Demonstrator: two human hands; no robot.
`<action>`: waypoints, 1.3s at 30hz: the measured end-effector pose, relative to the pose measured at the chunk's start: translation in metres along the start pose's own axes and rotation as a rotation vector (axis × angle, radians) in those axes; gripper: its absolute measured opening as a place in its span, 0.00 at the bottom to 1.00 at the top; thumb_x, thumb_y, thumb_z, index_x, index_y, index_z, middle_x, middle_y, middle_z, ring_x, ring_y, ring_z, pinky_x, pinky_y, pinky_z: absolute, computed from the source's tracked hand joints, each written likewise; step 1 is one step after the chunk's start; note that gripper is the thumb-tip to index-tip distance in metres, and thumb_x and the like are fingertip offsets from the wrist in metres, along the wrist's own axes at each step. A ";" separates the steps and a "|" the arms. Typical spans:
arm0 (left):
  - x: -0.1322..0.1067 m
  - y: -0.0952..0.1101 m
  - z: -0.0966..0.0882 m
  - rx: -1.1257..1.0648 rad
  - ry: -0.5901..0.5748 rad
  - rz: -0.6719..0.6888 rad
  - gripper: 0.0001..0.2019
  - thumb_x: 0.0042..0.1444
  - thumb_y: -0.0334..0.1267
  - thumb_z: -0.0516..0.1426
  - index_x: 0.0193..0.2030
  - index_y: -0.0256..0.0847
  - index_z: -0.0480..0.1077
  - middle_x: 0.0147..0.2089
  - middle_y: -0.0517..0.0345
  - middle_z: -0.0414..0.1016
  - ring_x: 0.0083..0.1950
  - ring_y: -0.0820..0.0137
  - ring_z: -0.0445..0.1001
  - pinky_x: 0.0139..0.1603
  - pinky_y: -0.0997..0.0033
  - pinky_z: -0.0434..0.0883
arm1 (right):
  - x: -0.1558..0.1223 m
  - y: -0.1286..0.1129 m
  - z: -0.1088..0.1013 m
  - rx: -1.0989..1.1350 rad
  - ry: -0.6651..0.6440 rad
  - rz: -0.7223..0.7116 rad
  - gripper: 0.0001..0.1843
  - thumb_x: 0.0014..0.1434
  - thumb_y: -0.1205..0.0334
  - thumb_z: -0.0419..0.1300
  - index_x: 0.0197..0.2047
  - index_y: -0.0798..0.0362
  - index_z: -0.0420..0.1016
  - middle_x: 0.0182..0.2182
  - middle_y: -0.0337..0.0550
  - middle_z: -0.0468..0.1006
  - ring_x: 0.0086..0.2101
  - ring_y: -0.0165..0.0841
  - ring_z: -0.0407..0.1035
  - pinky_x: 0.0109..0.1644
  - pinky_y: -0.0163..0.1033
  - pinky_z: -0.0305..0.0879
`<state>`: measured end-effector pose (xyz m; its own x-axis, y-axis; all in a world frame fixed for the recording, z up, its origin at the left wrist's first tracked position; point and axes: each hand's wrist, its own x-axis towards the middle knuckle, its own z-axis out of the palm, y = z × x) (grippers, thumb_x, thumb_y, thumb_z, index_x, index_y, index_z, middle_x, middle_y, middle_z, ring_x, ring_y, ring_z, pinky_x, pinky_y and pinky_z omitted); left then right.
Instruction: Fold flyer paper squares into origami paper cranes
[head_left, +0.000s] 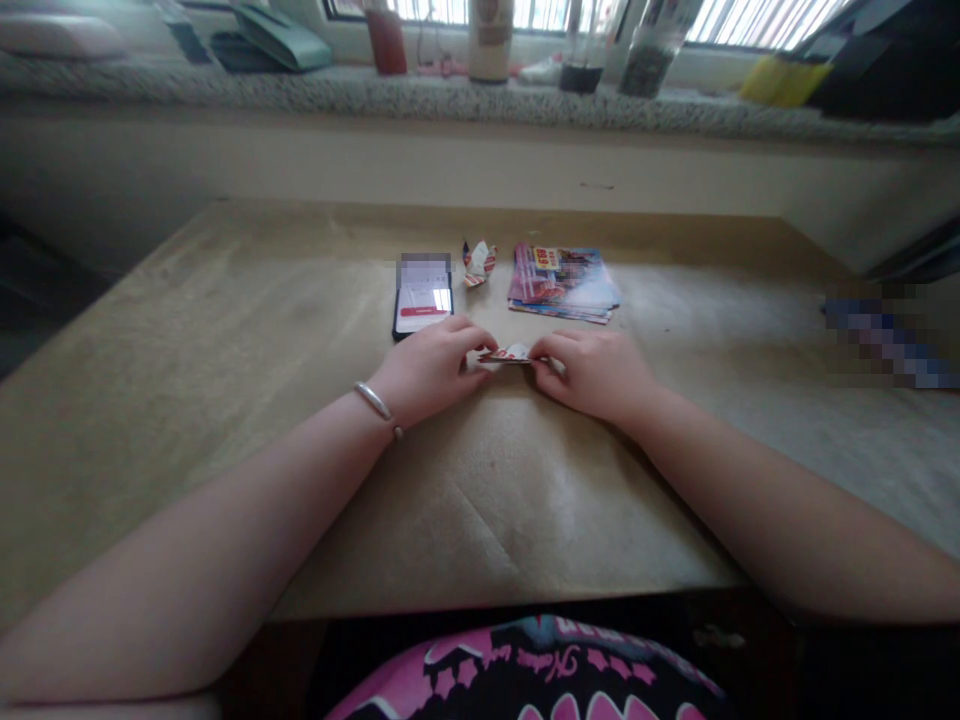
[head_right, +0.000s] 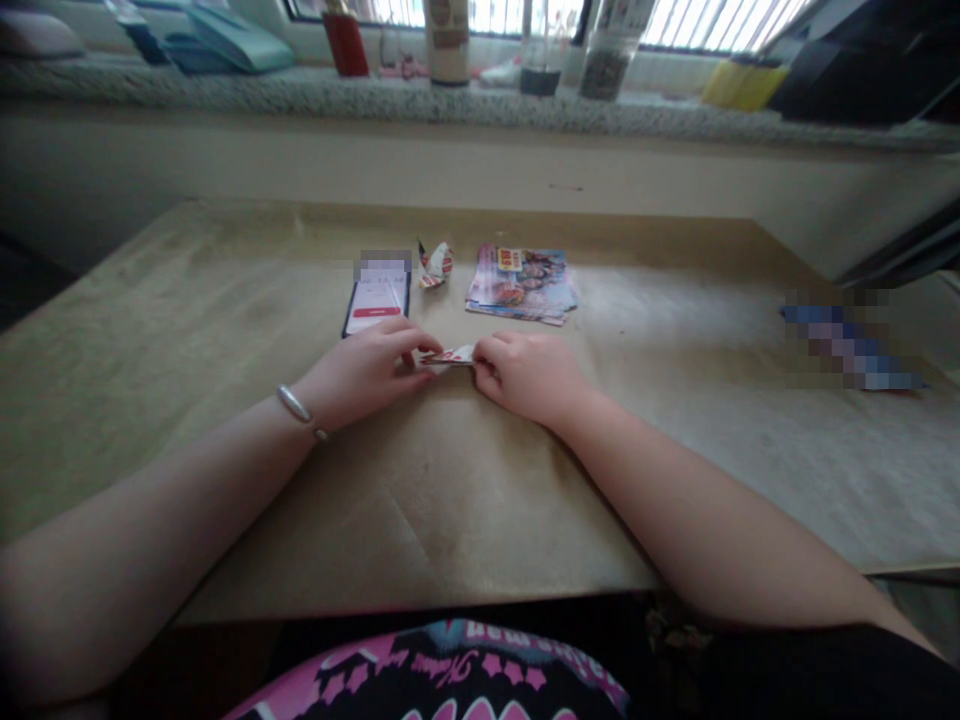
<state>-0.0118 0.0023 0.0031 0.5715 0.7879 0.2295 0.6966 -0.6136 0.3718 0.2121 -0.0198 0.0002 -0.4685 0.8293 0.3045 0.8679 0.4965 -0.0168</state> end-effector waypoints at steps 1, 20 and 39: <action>0.000 0.000 0.001 -0.033 0.019 0.002 0.10 0.57 0.39 0.57 0.42 0.39 0.75 0.42 0.55 0.72 0.32 0.75 0.70 0.37 0.72 0.69 | 0.000 0.001 0.001 0.034 0.015 0.015 0.15 0.61 0.57 0.52 0.38 0.52 0.79 0.34 0.44 0.82 0.32 0.35 0.73 0.33 0.38 0.56; 0.001 0.008 0.002 -0.353 0.316 0.078 0.07 0.57 0.38 0.56 0.34 0.36 0.73 0.35 0.55 0.72 0.35 0.73 0.71 0.31 0.77 0.70 | 0.000 -0.006 0.002 0.459 0.064 0.045 0.10 0.59 0.61 0.55 0.38 0.53 0.77 0.30 0.43 0.80 0.28 0.30 0.70 0.33 0.35 0.63; 0.006 0.009 0.014 -0.761 0.280 -0.125 0.11 0.54 0.44 0.60 0.38 0.38 0.69 0.28 0.61 0.72 0.27 0.77 0.69 0.25 0.79 0.67 | 0.005 -0.012 0.013 0.857 -0.064 0.134 0.08 0.56 0.59 0.58 0.35 0.53 0.75 0.26 0.38 0.79 0.24 0.27 0.67 0.28 0.33 0.60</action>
<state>0.0037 0.0010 -0.0051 0.3094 0.8938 0.3245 0.2053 -0.3960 0.8950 0.1971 -0.0181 -0.0104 -0.4018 0.8947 0.1949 0.5051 0.3941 -0.7678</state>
